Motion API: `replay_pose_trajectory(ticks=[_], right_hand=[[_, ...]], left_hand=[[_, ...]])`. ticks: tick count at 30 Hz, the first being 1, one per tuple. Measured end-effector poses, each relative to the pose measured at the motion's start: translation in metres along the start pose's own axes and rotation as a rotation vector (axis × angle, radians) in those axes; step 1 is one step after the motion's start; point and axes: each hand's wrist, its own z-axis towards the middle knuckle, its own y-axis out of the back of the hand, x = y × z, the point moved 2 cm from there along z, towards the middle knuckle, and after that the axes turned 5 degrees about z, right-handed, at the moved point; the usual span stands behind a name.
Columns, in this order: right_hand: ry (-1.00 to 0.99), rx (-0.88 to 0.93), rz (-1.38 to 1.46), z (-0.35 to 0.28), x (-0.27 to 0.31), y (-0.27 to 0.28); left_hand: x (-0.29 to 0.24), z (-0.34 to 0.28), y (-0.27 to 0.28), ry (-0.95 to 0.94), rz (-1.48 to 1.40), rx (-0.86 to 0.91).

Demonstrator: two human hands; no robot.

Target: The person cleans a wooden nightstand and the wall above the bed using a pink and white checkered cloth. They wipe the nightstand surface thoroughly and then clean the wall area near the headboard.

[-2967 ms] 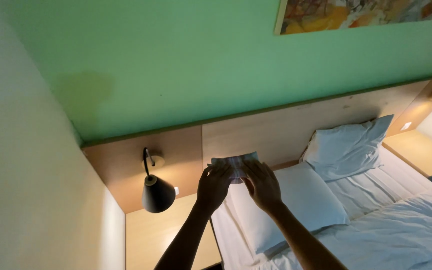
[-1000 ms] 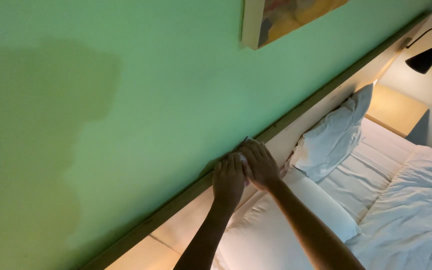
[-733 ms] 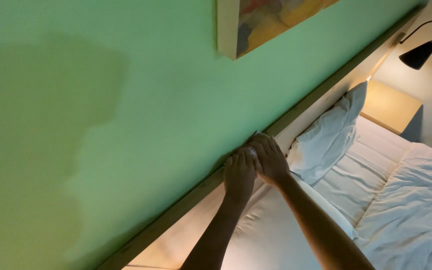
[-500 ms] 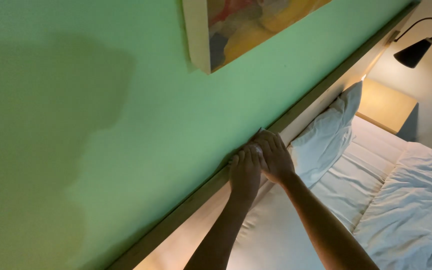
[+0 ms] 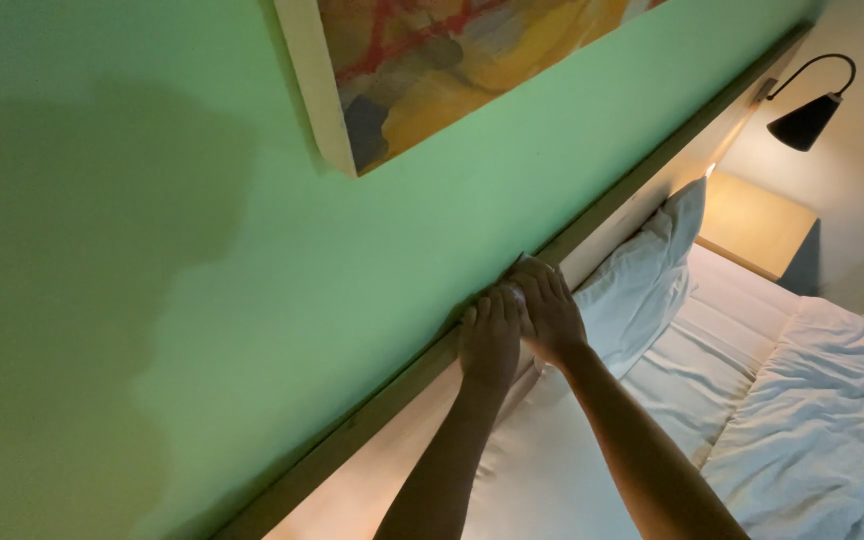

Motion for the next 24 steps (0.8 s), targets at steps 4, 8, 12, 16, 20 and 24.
replay_pose_trajectory(ticks=[4, 8, 12, 16, 20, 24], right_hand=[[-0.058, 0.045, -0.024, 0.000, 0.012, 0.007], [-0.041, 0.073, -0.118, -0.006, 0.016, -0.005], [-0.021, 0.150, -0.189, -0.016, 0.036, -0.021], [-0.014, 0.072, -0.093, -0.022, 0.077, -0.020], [-0.007, 0.082, -0.063, -0.031, 0.113, -0.029], [0.033, 0.057, -0.091, -0.044, 0.146, -0.049]], left_hand=[[-0.001, -0.002, -0.004, 0.024, -0.108, 0.015], [0.009, -0.010, 0.000, 0.056, -0.125, -0.074], [0.029, -0.033, 0.009, 0.057, -0.112, -0.032], [0.054, -0.058, 0.033, 0.081, -0.060, -0.061], [0.081, -0.086, 0.055, 0.091, -0.064, -0.051], [0.112, -0.114, 0.093, 0.091, -0.083, 0.110]])
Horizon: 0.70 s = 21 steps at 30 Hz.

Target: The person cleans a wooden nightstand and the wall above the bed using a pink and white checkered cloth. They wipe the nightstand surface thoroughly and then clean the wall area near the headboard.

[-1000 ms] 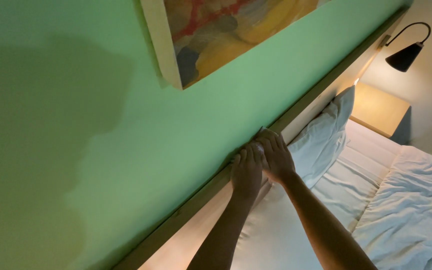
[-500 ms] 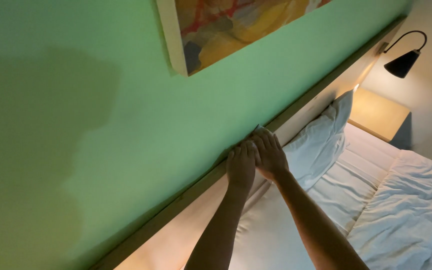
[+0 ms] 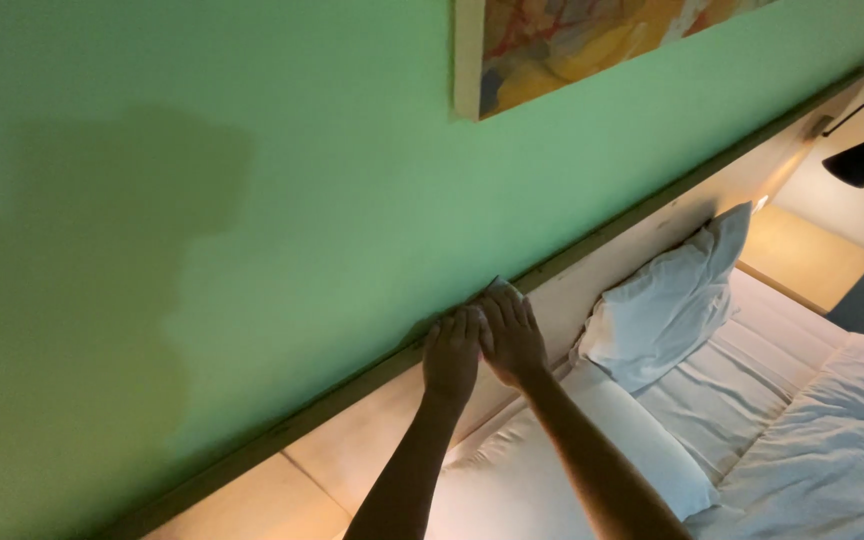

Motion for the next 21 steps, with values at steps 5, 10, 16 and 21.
replay_pose_trajectory(ticks=[5, 10, 16, 21], right_hand=[[0.057, -0.010, 0.081, -0.008, 0.071, 0.014], [0.073, -0.006, 0.171, -0.016, 0.129, 0.013], [0.115, -0.011, 0.192, -0.029, 0.201, -0.002], [0.148, -0.045, 0.271, -0.038, 0.257, -0.005]], left_hand=[[0.043, -0.054, 0.021, 0.010, -0.094, -0.181], [0.084, -0.098, 0.048, 0.050, -0.118, -0.209], [0.132, -0.151, 0.087, 0.077, -0.113, -0.141], [0.164, -0.192, 0.117, 0.122, -0.083, -0.205]])
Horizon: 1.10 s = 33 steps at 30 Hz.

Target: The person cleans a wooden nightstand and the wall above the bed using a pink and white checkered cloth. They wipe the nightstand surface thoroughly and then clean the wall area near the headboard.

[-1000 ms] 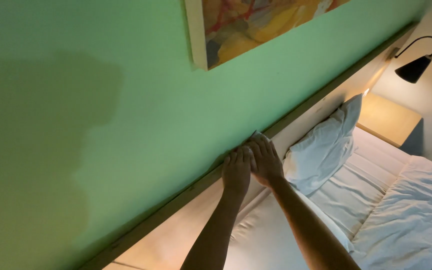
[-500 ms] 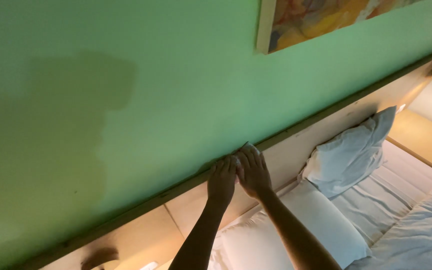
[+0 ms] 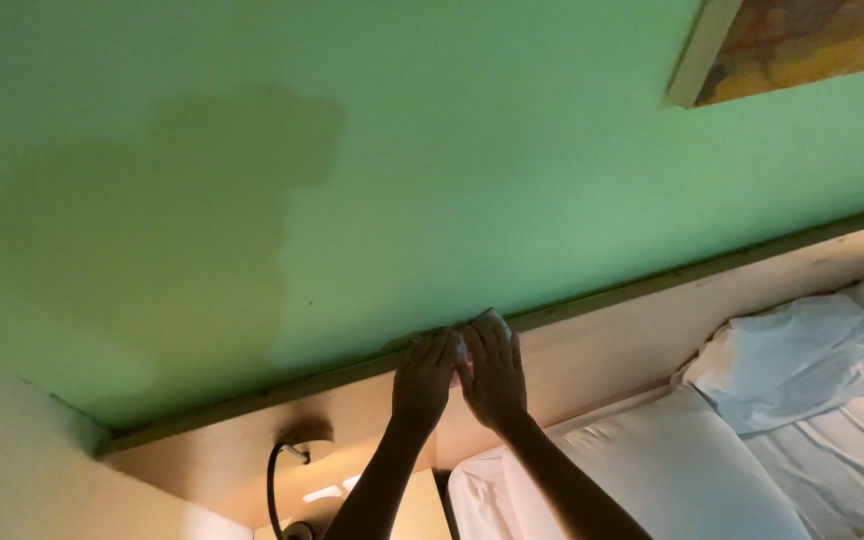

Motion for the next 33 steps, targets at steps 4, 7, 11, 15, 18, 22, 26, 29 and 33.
replay_pose_trajectory(ticks=[4, 7, 11, 15, 18, 22, 26, 29, 33], right_hand=[[0.041, -0.018, 0.093, 0.004, 0.035, 0.002], [0.058, -0.024, 0.130, 0.004, 0.046, 0.002], [0.090, 0.062, 0.125, 0.006, 0.042, 0.004], [0.147, 0.066, 0.016, 0.004, 0.031, 0.000], [0.178, 0.026, -0.006, -0.003, 0.021, -0.006], [0.164, 0.020, -0.002, -0.008, 0.032, 0.004], [0.209, -0.005, 0.018, -0.021, 0.039, 0.022], [0.253, -0.011, 0.023, -0.032, 0.048, 0.043], [0.256, -0.003, 0.063, -0.059, 0.054, 0.072]], left_hand=[[0.016, -0.015, 0.026, 0.003, 0.054, -0.057], [0.022, -0.019, 0.038, 0.034, 0.057, -0.007], [0.029, -0.024, 0.028, 0.048, 0.029, -0.024], [0.033, -0.027, 0.019, 0.061, 0.055, -0.019], [0.030, -0.028, 0.023, 0.043, 0.015, -0.103], [0.029, -0.036, 0.023, 0.054, 0.084, -0.042], [0.010, -0.046, 0.049, 0.043, 0.075, -0.081], [-0.010, -0.054, 0.073, 0.050, 0.062, -0.089], [-0.041, -0.075, 0.093, 0.074, 0.057, -0.125]])
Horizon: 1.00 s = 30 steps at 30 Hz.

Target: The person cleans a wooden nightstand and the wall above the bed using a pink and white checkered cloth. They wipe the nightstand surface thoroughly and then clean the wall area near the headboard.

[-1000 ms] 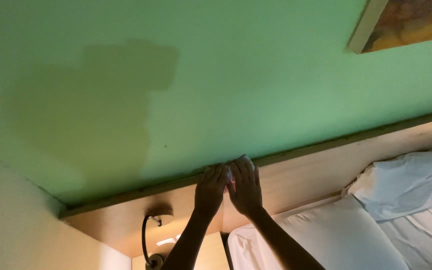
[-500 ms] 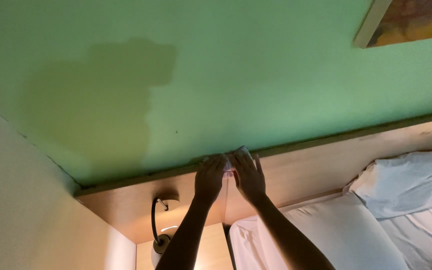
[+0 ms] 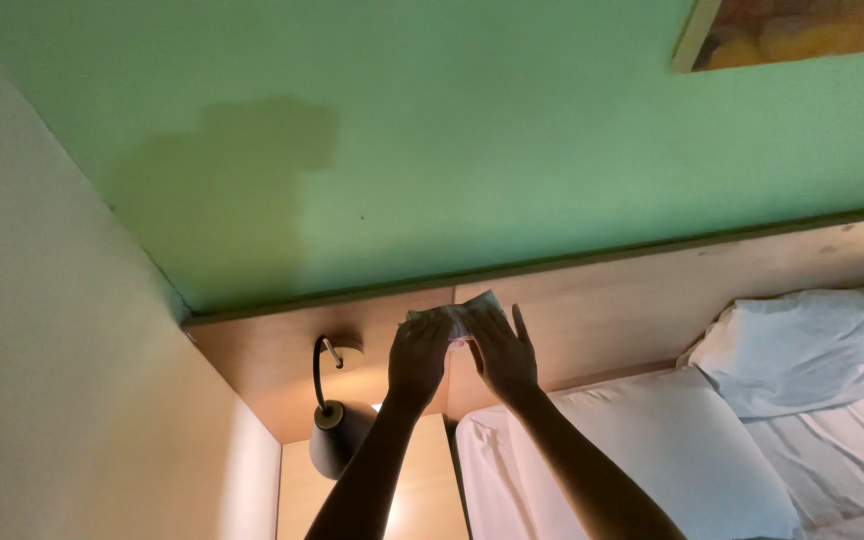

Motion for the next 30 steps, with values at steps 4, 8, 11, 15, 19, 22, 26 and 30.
replay_pose_trajectory(ticks=[4, 8, 11, 15, 19, 22, 26, 30], right_hand=[[0.048, -0.043, 0.018, -0.021, 0.016, 0.041], [0.038, 0.023, 0.018, -0.045, 0.027, 0.084], [0.027, 0.028, 0.014, -0.058, 0.035, 0.109], [0.007, 0.043, -0.005, -0.078, 0.051, 0.136], [-0.051, 0.071, -0.005, -0.099, 0.071, 0.164], [-0.050, 0.082, -0.030, -0.117, 0.088, 0.180], [-0.033, 0.046, -0.051, -0.151, 0.120, 0.208], [-0.029, 0.043, -0.051, -0.194, 0.153, 0.229]], left_hand=[[-0.031, -0.016, 0.030, -0.013, 0.023, 0.000], [-0.059, -0.035, 0.041, -0.034, 0.002, -0.026], [-0.083, -0.038, 0.060, -0.055, 0.004, -0.034], [-0.113, -0.043, 0.094, -0.095, -0.012, -0.044], [-0.134, -0.062, 0.109, -0.106, -0.014, -0.028], [-0.152, -0.077, 0.131, -0.095, 0.002, -0.007], [-0.181, -0.105, 0.168, -0.107, -0.021, -0.015], [-0.205, -0.149, 0.198, -0.118, 0.020, -0.040]])
